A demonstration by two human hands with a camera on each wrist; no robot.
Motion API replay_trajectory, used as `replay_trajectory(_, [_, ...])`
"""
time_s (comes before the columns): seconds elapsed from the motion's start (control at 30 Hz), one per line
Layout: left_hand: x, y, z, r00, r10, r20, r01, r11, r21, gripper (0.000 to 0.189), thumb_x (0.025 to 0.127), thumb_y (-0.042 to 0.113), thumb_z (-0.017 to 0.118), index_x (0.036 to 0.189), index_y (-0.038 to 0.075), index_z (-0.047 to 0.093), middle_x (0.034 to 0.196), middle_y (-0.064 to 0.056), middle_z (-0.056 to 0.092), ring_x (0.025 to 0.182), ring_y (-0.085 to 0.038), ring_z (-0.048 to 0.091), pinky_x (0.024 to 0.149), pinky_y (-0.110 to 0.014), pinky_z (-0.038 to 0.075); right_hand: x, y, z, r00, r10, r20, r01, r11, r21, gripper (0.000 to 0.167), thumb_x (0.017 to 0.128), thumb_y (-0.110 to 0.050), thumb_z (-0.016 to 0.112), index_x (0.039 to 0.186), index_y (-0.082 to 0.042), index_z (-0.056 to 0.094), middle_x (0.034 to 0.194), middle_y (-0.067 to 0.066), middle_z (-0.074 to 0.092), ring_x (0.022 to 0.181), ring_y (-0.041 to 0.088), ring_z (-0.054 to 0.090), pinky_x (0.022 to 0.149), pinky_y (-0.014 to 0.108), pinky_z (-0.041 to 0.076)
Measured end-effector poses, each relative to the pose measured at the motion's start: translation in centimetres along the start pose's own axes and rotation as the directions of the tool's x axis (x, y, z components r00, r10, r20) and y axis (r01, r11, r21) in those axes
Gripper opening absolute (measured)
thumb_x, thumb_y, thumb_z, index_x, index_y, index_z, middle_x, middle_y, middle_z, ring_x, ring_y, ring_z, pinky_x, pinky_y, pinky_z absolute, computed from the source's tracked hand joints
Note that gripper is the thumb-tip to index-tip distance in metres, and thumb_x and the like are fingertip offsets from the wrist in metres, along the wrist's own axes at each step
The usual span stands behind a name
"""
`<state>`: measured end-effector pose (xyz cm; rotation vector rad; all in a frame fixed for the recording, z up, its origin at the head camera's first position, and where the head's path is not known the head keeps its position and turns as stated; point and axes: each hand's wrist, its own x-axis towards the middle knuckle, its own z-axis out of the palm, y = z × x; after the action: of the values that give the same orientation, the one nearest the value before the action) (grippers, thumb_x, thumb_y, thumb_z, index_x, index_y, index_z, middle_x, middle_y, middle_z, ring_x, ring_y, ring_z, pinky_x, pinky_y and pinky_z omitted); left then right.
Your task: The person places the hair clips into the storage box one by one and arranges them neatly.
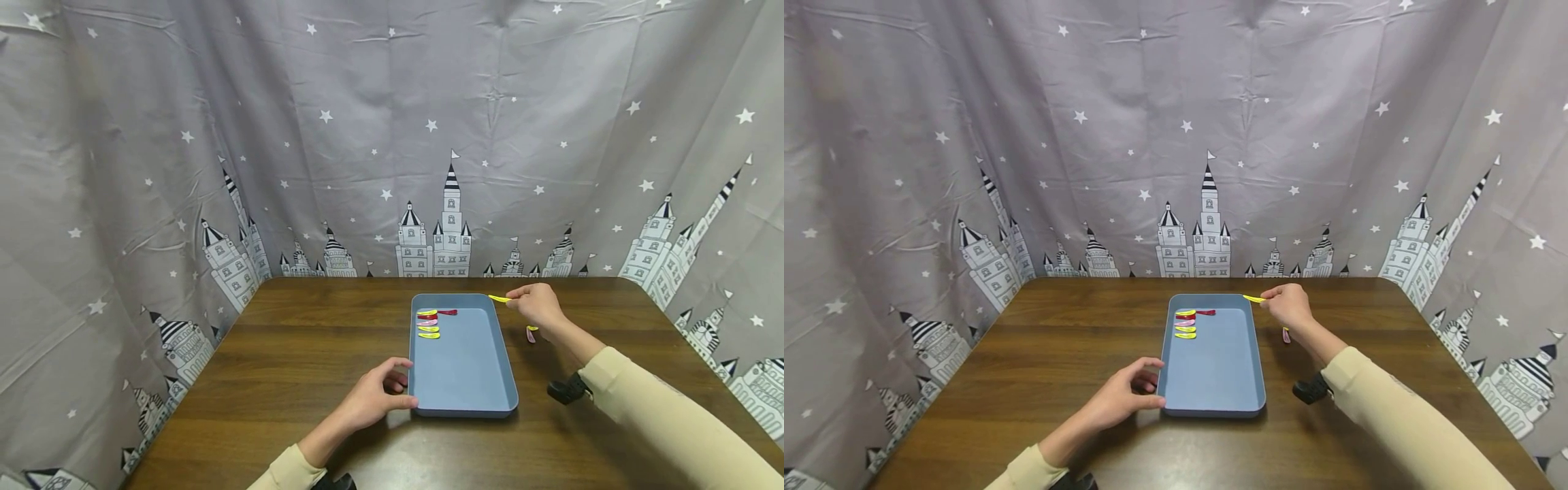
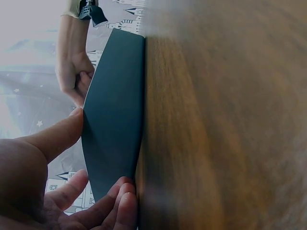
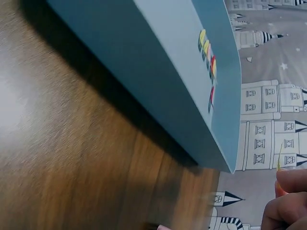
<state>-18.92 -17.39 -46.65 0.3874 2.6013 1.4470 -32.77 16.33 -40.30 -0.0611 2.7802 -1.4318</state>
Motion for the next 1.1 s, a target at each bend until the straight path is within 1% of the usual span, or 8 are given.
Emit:
replay_trajectory(0.17, [0.0, 0.0, 0.0, 1.000, 0.001, -0.003, -0.001, 1.000, -0.002, 0.059, 0.082, 0.029, 0.084, 0.132, 0.012, 0.059, 0.104, -0.005, 0.068, 0.096, -0.020, 0.063, 0.083, -0.037, 0.048, 0.5, -0.7, 0.7, 1.000, 0.023, 0.017, -0.023, 0.999, 0.029, 0.025, 0.093, -0.010, 0.065, 0.112, 0.005, 0.072, 0.102, 0.016, 0.066, 0.069, 0.016, 0.044, 0.057, 0.027, 0.036])
replay_trajectory(0.37, [0.0, -0.1, 0.0, 1.000, -0.003, -0.001, 0.003, 1.000, -0.001, 0.058, 0.082, 0.029, 0.084, 0.132, 0.013, 0.059, 0.105, -0.004, 0.068, 0.096, -0.019, 0.063, 0.083, -0.038, 0.048, 1.1, -1.3, 1.9, 0.999, 0.011, 0.038, -0.011, 1.000, 0.008, 0.024, 0.095, -0.010, 0.065, 0.113, 0.005, 0.072, 0.126, 0.024, 0.064, 0.100, 0.025, 0.059, 0.075, 0.030, 0.045])
replay_trajectory(0.67, [0.0, 0.0, 0.0, 1.000, -0.004, 0.001, 0.004, 1.000, -0.008, 0.058, 0.082, 0.029, 0.084, 0.132, 0.013, 0.059, 0.105, -0.005, 0.068, 0.097, -0.019, 0.063, 0.083, -0.038, 0.048, 2.1, -1.9, 3.9, 0.999, 0.030, 0.045, -0.032, 0.999, 0.032, 0.023, 0.092, -0.006, 0.066, 0.111, 0.006, 0.073, 0.132, 0.024, 0.061, 0.105, 0.027, 0.057, 0.076, 0.030, 0.048])
replay_trajectory(0.73, [0.0, 0.0, -0.1, 1.000, -0.004, 0.001, 0.004, 1.000, -0.007, 0.058, 0.082, 0.029, 0.084, 0.132, 0.013, 0.059, 0.106, -0.004, 0.068, 0.097, -0.019, 0.063, 0.083, -0.038, 0.048, 2.4, -2.0, 4.3, 0.999, 0.036, 0.038, -0.037, 0.999, 0.035, 0.022, 0.091, -0.006, 0.068, 0.109, 0.005, 0.074, 0.129, 0.023, 0.062, 0.096, 0.022, 0.058, 0.072, 0.027, 0.048])
replay_trajectory(0.8, [0.0, 0.0, -0.1, 1.000, -0.003, 0.001, 0.003, 1.000, -0.006, 0.058, 0.082, 0.029, 0.084, 0.132, 0.013, 0.059, 0.106, -0.004, 0.068, 0.097, -0.019, 0.063, 0.084, -0.038, 0.048, 2.7, -2.1, 4.8, 0.998, 0.055, 0.037, -0.056, 0.998, 0.042, 0.022, 0.090, -0.005, 0.069, 0.109, 0.005, 0.074, 0.120, 0.022, 0.066, 0.074, 0.016, 0.055, 0.059, 0.026, 0.044])
replay_trajectory(0.9, [0.0, -0.1, 0.0, 1.000, -0.003, 0.001, 0.003, 1.000, -0.003, 0.058, 0.082, 0.029, 0.084, 0.132, 0.013, 0.059, 0.106, -0.004, 0.068, 0.097, -0.020, 0.063, 0.084, -0.038, 0.048, 3.0, -2.3, 5.4, 0.995, 0.083, 0.051, -0.086, 0.994, 0.062, 0.022, 0.090, -0.004, 0.069, 0.110, 0.005, 0.073, 0.104, 0.020, 0.070, 0.050, 0.008, 0.037, 0.046, 0.024, 0.033])
replay_trajectory(0.97, [0.0, -0.1, 0.0, 1.000, -0.003, 0.002, 0.004, 1.000, -0.001, 0.058, 0.082, 0.030, 0.084, 0.132, 0.013, 0.059, 0.106, -0.004, 0.068, 0.097, -0.020, 0.063, 0.084, -0.039, 0.048, 3.1, -2.4, 5.8, 0.993, 0.105, 0.061, -0.109, 0.991, 0.078, 0.023, 0.091, -0.004, 0.068, 0.111, 0.004, 0.073, 0.092, 0.018, 0.070, 0.042, 0.008, 0.027, 0.042, 0.025, 0.026])
replay_trajectory(1.1, [0.0, 0.0, 0.0, 1.000, -0.009, 0.004, 0.009, 1.000, -0.002, 0.058, 0.082, 0.030, 0.084, 0.132, 0.014, 0.059, 0.107, -0.004, 0.068, 0.098, -0.020, 0.063, 0.084, -0.039, 0.048, 3.2, -2.5, 6.5, 0.990, 0.118, 0.074, -0.125, 0.988, 0.089, 0.022, 0.091, -0.003, 0.067, 0.111, 0.004, 0.073, 0.077, 0.008, 0.063, 0.041, 0.007, 0.026, 0.042, 0.024, 0.026])
